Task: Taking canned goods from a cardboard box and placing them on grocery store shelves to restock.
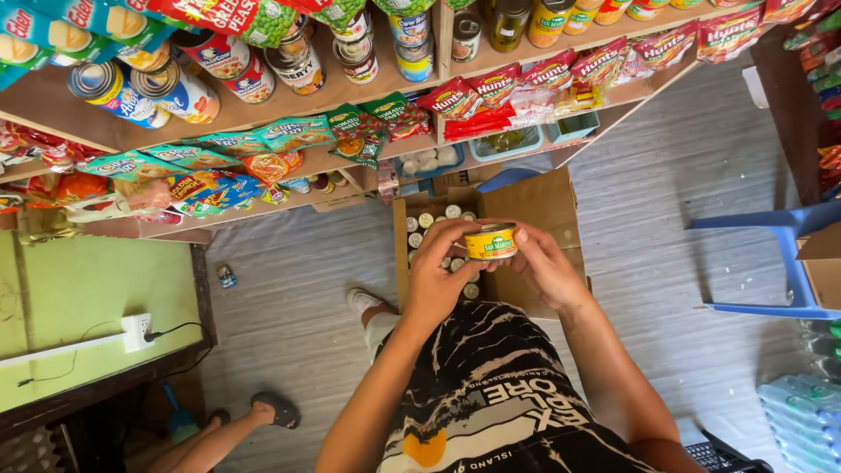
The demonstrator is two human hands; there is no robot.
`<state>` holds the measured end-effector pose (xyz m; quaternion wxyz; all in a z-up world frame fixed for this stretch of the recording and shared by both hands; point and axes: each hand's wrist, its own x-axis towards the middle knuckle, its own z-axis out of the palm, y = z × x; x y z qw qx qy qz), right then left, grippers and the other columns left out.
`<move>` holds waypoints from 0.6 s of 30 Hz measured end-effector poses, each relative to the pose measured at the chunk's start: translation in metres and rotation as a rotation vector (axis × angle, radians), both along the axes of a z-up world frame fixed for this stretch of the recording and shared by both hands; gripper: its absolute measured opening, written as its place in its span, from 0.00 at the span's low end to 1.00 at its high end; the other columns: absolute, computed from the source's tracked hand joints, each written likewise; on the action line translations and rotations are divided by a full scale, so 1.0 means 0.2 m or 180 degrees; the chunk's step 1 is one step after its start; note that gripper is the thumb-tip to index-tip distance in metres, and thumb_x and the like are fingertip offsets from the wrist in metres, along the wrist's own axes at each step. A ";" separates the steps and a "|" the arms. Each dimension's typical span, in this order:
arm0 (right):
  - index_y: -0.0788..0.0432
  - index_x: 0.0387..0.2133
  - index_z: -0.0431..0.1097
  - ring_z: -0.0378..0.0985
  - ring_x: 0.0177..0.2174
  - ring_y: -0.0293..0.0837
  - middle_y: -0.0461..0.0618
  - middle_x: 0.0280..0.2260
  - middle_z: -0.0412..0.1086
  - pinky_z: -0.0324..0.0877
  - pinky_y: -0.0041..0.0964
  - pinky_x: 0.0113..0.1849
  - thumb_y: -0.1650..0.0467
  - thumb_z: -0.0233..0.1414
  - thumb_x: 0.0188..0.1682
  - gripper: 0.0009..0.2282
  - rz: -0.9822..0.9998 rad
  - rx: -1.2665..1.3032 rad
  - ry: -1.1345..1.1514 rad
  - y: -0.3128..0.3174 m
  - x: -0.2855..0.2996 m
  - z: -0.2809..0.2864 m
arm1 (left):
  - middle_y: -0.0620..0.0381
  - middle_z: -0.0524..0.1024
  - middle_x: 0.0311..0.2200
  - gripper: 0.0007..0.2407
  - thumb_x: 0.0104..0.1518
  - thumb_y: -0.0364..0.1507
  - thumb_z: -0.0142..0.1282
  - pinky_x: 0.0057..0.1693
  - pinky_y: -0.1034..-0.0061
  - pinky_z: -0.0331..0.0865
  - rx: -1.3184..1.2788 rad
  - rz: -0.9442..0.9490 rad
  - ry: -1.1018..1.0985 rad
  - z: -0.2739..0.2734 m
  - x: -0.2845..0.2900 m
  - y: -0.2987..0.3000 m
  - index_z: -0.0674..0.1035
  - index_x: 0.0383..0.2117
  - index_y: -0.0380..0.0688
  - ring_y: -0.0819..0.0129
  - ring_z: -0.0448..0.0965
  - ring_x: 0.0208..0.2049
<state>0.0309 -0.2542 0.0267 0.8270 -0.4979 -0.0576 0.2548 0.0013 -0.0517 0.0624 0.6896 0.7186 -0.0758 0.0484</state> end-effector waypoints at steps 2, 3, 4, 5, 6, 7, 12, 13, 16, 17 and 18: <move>0.67 0.61 0.64 0.78 0.40 0.43 0.55 0.44 0.75 0.73 0.37 0.45 0.60 0.42 0.62 0.23 0.0063 0.0025 -0.0031 0.01 0.00 0.07 | 0.53 0.72 0.54 0.18 0.51 0.17 0.64 0.50 0.74 0.79 -0.0044 0.0017 0.0021 0.01 0.00 0.00 0.78 0.50 0.41 0.64 0.78 0.53; 0.65 0.62 0.63 0.78 0.41 0.42 0.54 0.45 0.74 0.73 0.36 0.45 0.63 0.44 0.61 0.22 -0.0061 -0.0245 -0.0163 0.02 0.00 0.11 | 0.53 0.73 0.53 0.18 0.52 0.17 0.65 0.50 0.74 0.79 0.0048 0.0110 -0.0023 0.01 0.00 0.00 0.78 0.49 0.41 0.64 0.78 0.52; 0.62 0.64 0.61 0.77 0.42 0.41 0.52 0.45 0.74 0.72 0.35 0.45 0.65 0.45 0.59 0.21 -0.0187 -0.0514 -0.0295 0.03 0.00 0.15 | 0.53 0.73 0.52 0.17 0.52 0.17 0.67 0.50 0.74 0.78 0.0139 0.0203 -0.0066 0.01 0.01 0.01 0.79 0.49 0.40 0.64 0.79 0.51; 0.62 0.64 0.61 0.77 0.42 0.41 0.52 0.45 0.74 0.72 0.35 0.45 0.65 0.45 0.59 0.21 -0.0206 -0.0516 -0.0308 0.03 0.00 0.17 | 0.53 0.73 0.52 0.17 0.52 0.17 0.67 0.50 0.74 0.78 0.0137 0.0186 -0.0080 0.02 0.01 0.01 0.79 0.49 0.40 0.64 0.79 0.51; 0.62 0.63 0.60 0.75 0.47 0.40 0.51 0.48 0.72 0.71 0.35 0.49 0.69 0.50 0.56 0.21 -0.0154 -0.0564 -0.0567 0.03 0.01 0.18 | 0.53 0.73 0.51 0.17 0.52 0.17 0.67 0.51 0.73 0.78 0.0244 0.0208 -0.0090 0.02 0.01 0.02 0.79 0.49 0.40 0.64 0.79 0.51; 0.62 0.61 0.59 0.73 0.52 0.39 0.50 0.52 0.71 0.70 0.36 0.53 0.73 0.54 0.52 0.23 -0.0117 -0.0624 -0.0822 0.02 0.01 0.20 | 0.53 0.73 0.51 0.18 0.52 0.18 0.66 0.52 0.73 0.78 0.0342 0.0214 -0.0099 0.03 0.01 0.01 0.79 0.49 0.40 0.63 0.80 0.51; 0.62 0.57 0.65 0.75 0.50 0.39 0.49 0.50 0.72 0.71 0.36 0.53 0.77 0.61 0.47 0.23 -0.0351 -0.1155 -0.0855 0.00 0.00 0.19 | 0.52 0.73 0.52 0.19 0.51 0.18 0.65 0.57 0.70 0.75 0.0665 0.0118 -0.0417 0.03 0.04 -0.03 0.80 0.51 0.41 0.61 0.79 0.53; 0.62 0.55 0.66 0.75 0.50 0.39 0.49 0.50 0.72 0.72 0.37 0.53 0.76 0.62 0.46 0.22 -0.0461 -0.1269 -0.0971 0.00 0.00 0.19 | 0.52 0.73 0.54 0.19 0.51 0.18 0.64 0.58 0.70 0.75 0.0666 0.0116 -0.0427 0.03 0.05 -0.03 0.80 0.51 0.42 0.61 0.79 0.54; 0.63 0.51 0.68 0.75 0.51 0.40 0.50 0.52 0.71 0.71 0.37 0.54 0.77 0.64 0.44 0.21 -0.0805 -0.1350 -0.1305 -0.05 0.03 0.16 | 0.51 0.70 0.58 0.21 0.54 0.19 0.63 0.54 0.72 0.78 0.0552 0.0062 -0.0318 0.15 0.09 -0.07 0.77 0.56 0.41 0.61 0.76 0.55; 0.63 0.51 0.68 0.75 0.51 0.40 0.50 0.52 0.71 0.71 0.37 0.54 0.77 0.64 0.44 0.21 -0.0850 -0.1354 -0.1317 -0.09 0.07 0.17 | 0.51 0.70 0.58 0.21 0.54 0.19 0.63 0.54 0.72 0.78 0.0552 0.0023 -0.0342 0.15 0.09 -0.07 0.77 0.56 0.41 0.61 0.76 0.55; 0.62 0.50 0.70 0.75 0.47 0.41 0.50 0.49 0.73 0.71 0.37 0.51 0.77 0.66 0.42 0.21 -0.1119 -0.1906 -0.1330 -0.13 0.11 0.18 | 0.51 0.71 0.59 0.21 0.54 0.20 0.64 0.54 0.73 0.78 0.0519 0.0087 -0.0262 0.14 0.09 -0.08 0.76 0.56 0.41 0.62 0.78 0.54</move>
